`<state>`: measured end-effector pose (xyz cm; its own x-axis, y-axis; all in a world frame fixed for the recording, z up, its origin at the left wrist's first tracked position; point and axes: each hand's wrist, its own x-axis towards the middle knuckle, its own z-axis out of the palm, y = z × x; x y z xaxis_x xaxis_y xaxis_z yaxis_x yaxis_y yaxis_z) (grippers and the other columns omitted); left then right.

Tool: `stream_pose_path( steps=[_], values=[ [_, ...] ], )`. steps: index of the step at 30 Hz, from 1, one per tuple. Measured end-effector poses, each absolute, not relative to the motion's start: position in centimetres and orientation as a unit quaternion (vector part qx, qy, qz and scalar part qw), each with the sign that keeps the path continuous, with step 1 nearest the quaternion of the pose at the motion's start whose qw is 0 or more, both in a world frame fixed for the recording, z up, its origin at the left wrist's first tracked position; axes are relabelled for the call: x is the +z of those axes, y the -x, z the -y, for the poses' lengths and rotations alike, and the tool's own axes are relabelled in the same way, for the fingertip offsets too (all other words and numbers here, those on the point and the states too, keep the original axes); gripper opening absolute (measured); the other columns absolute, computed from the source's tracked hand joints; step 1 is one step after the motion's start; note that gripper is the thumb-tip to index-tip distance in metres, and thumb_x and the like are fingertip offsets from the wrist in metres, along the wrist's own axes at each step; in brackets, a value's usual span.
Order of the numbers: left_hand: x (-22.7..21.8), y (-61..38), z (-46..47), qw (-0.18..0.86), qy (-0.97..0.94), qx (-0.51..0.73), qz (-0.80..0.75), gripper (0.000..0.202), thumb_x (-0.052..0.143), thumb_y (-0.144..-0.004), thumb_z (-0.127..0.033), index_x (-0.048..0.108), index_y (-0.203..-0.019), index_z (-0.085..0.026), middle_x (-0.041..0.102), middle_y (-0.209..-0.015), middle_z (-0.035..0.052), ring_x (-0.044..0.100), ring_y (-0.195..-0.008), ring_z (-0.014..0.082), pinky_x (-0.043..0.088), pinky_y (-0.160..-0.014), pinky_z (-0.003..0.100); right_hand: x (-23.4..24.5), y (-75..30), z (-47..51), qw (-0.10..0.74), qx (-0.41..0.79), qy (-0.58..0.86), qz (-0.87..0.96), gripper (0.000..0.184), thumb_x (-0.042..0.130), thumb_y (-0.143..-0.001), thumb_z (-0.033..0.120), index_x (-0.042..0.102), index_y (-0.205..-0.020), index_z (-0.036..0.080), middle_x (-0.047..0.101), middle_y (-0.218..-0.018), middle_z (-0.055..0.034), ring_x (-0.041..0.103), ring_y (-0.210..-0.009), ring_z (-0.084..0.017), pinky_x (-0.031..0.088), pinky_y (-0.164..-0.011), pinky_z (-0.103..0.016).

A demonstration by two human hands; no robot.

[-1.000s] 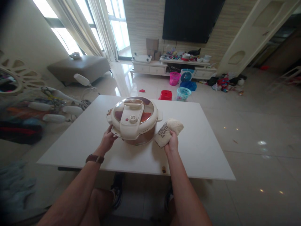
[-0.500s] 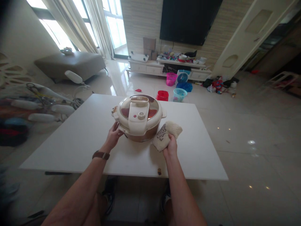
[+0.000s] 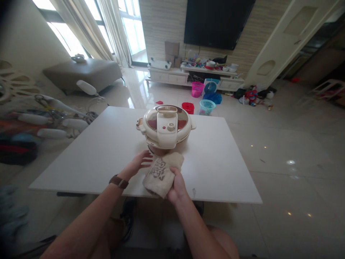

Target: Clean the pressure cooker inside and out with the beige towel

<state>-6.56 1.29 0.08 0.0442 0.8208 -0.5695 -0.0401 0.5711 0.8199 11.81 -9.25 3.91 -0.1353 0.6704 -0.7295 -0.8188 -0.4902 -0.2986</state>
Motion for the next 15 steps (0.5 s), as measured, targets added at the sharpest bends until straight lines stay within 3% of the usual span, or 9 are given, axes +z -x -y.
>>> stream_pose_path(
  steps=[2, 5, 11, 15],
  values=[
    [0.3, 7.5, 0.0, 0.764, -0.279, 0.237, -0.531, 0.051, 0.065, -0.085, -0.062, 0.071, -0.101, -0.014, 0.078, -0.109, 0.0174, 0.076, -0.102, 0.0310, 0.061, -0.086, 0.040, 4.4, -11.3, 9.3, 0.481, 0.779, 0.396, -0.075, 0.036, 0.056, -0.086, 0.030, 0.073, -0.113, 0.012, 0.081, -0.096, -0.0138, 0.077, -0.100, -0.032, 0.061, -0.094, -0.051],
    [0.6, 8.4, 1.5, 0.875, -0.211, 0.203, -0.387, 0.051, 0.065, -0.090, -0.055, 0.072, -0.110, -0.009, 0.080, -0.110, 0.0184, 0.077, -0.106, 0.0301, 0.057, -0.103, 0.040, 4.8, -10.8, 8.9, 0.468, 0.794, 0.382, -0.072, 0.037, 0.055, -0.086, 0.029, 0.073, -0.113, 0.011, 0.081, -0.094, -0.0137, 0.077, -0.101, -0.032, 0.060, -0.096, -0.052],
    [0.9, 9.2, 2.2, 0.860, -0.176, 0.258, -0.404, 0.043, 0.068, -0.088, -0.021, 0.069, -0.128, -0.006, 0.083, -0.099, 0.0147, 0.080, -0.098, 0.0269, 0.058, -0.104, 0.040, 4.8, -10.5, 8.4, 0.466, 0.792, 0.393, -0.038, 0.037, 0.057, -0.081, 0.031, 0.073, -0.110, 0.014, 0.080, -0.090, -0.0119, 0.075, -0.096, -0.032, 0.060, -0.090, -0.050],
    [2.6, 12.6, 2.0, 0.838, -0.207, 0.251, -0.438, 0.045, 0.069, -0.076, -0.013, 0.073, -0.120, -0.006, 0.082, -0.091, 0.0148, 0.081, -0.089, 0.0308, 0.064, -0.094, 0.046, 3.9, -10.7, 8.2, 0.501, 0.741, 0.446, 0.024, 0.026, 0.066, -0.078, 0.039, 0.073, -0.096, 0.021, 0.077, -0.088, -0.0049, 0.070, -0.080, -0.023, 0.055, -0.072, -0.035]
  ],
)
